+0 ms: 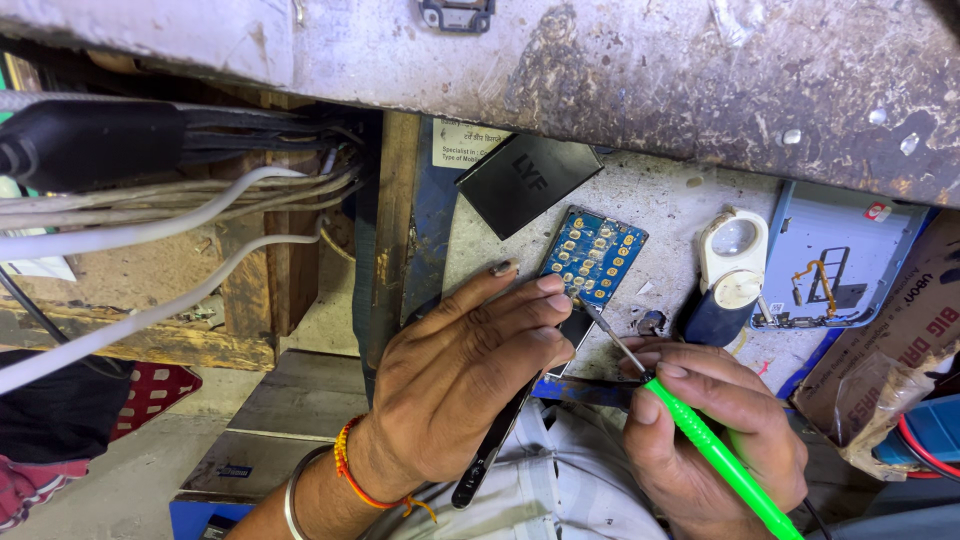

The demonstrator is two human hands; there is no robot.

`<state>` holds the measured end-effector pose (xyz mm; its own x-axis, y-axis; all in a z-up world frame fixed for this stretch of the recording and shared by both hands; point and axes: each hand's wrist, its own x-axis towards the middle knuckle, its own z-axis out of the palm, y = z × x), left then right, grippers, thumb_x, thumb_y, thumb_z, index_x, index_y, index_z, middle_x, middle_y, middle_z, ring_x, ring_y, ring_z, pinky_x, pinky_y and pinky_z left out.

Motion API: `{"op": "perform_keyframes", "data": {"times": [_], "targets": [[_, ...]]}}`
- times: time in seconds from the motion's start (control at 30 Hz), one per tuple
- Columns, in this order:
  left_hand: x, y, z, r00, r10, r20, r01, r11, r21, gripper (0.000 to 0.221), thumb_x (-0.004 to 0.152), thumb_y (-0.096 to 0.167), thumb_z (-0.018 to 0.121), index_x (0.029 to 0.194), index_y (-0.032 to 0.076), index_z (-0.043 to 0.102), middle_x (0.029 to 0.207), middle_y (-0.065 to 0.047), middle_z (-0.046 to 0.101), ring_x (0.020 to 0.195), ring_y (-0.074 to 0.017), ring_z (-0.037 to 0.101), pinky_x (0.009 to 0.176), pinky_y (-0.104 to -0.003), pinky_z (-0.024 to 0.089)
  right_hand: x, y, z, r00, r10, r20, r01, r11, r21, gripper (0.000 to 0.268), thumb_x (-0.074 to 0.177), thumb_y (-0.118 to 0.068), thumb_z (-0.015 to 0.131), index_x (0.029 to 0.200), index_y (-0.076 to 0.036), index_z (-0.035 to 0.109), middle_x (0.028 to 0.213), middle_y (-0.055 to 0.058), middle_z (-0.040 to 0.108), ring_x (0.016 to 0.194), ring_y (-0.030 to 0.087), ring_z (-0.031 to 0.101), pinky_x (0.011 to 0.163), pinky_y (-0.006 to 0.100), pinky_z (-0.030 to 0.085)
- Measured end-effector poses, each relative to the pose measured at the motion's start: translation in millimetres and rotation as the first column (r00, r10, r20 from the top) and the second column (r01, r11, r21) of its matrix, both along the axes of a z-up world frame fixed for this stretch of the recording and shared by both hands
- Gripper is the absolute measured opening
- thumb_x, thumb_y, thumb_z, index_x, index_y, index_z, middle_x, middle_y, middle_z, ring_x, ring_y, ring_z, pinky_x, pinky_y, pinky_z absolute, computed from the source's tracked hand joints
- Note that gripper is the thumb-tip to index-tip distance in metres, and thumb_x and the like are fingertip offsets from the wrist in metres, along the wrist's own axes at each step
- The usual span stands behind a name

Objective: The person solders components on a mobile phone circuit board using a soldering iron and tweezers while seated at a workbench.

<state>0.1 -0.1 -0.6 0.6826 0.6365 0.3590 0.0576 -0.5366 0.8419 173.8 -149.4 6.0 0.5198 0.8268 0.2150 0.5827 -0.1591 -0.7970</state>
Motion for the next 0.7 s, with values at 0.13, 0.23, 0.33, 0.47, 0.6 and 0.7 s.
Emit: {"op": "perform_keyframes", "data": {"times": [0.13,0.23,0.33,0.47,0.6,0.7], "targets": [[0.4,0.1,-0.3,1.000,-0.001,0.001,0.001,1.000,-0.004,0.019,0.102,0.007,0.062,0.119,-0.001,0.065,0.127,-0.019,0.072,0.127,-0.0325,0.071,0.118,-0.051,0.052,0.4,0.0,-1.3,1.000,-0.003,-0.005,0.003,1.000,0.006,0.027,0.097,-0.012,0.075,0.107,0.002,0.055,0.100,0.021,0.072,0.089,0.023,0.076,0.083,0.031,0.062],[0.1,0.3,-0.2,1.000,-0.001,-0.004,0.001,1.000,-0.005,0.019,0.102,0.008,0.062,0.119,-0.001,0.066,0.126,-0.019,0.072,0.127,-0.0324,0.071,0.118,-0.051,0.052,0.3,0.4,-2.6,1.000,-0.009,0.013,0.009,1.000,0.017,0.026,0.097,-0.012,0.075,0.106,0.002,0.057,0.100,0.021,0.073,0.088,0.024,0.076,0.082,0.031,0.063],[0.6,-0.4,-0.1,1.000,0.002,-0.007,-0.002,1.000,-0.005,0.018,0.102,0.008,0.064,0.119,-0.001,0.065,0.126,-0.019,0.072,0.127,-0.0320,0.071,0.118,-0.050,0.052,-0.1,-0.7,-2.4,1.000,0.003,-0.006,-0.002,1.000,0.024,0.026,0.100,-0.014,0.076,0.108,0.002,0.056,0.102,0.020,0.073,0.090,0.023,0.077,0.084,0.030,0.063],[1.0,-0.7,0.0,1.000,0.006,-0.002,-0.006,1.000,-0.008,0.019,0.102,0.007,0.064,0.119,-0.001,0.065,0.126,-0.019,0.072,0.127,-0.0322,0.071,0.118,-0.050,0.052,0.6,-1.8,-2.9,1.000,0.000,0.010,0.000,1.000,0.015,0.027,0.099,-0.014,0.076,0.107,0.002,0.056,0.099,0.021,0.072,0.089,0.023,0.076,0.084,0.031,0.062],[1.1,-0.9,0.3,1.000,0.004,-0.005,-0.004,1.000,-0.008,0.020,0.100,0.006,0.066,0.119,-0.001,0.065,0.126,-0.019,0.072,0.127,-0.0320,0.071,0.118,-0.051,0.052,0.7,-2.3,-3.5,1.000,0.002,0.010,-0.002,1.000,0.017,0.027,0.099,-0.014,0.077,0.108,0.002,0.057,0.101,0.021,0.073,0.090,0.023,0.077,0.084,0.031,0.063],[1.5,-0.4,0.8,1.000,0.003,-0.005,-0.003,1.000,-0.011,0.020,0.100,0.006,0.067,0.119,-0.001,0.066,0.126,-0.019,0.072,0.127,-0.0320,0.071,0.118,-0.051,0.052,1.2,-3.3,-3.5,1.000,0.000,0.020,0.000,1.000,0.006,0.026,0.098,-0.014,0.076,0.107,0.002,0.057,0.101,0.021,0.073,0.089,0.023,0.076,0.083,0.031,0.062]]}}
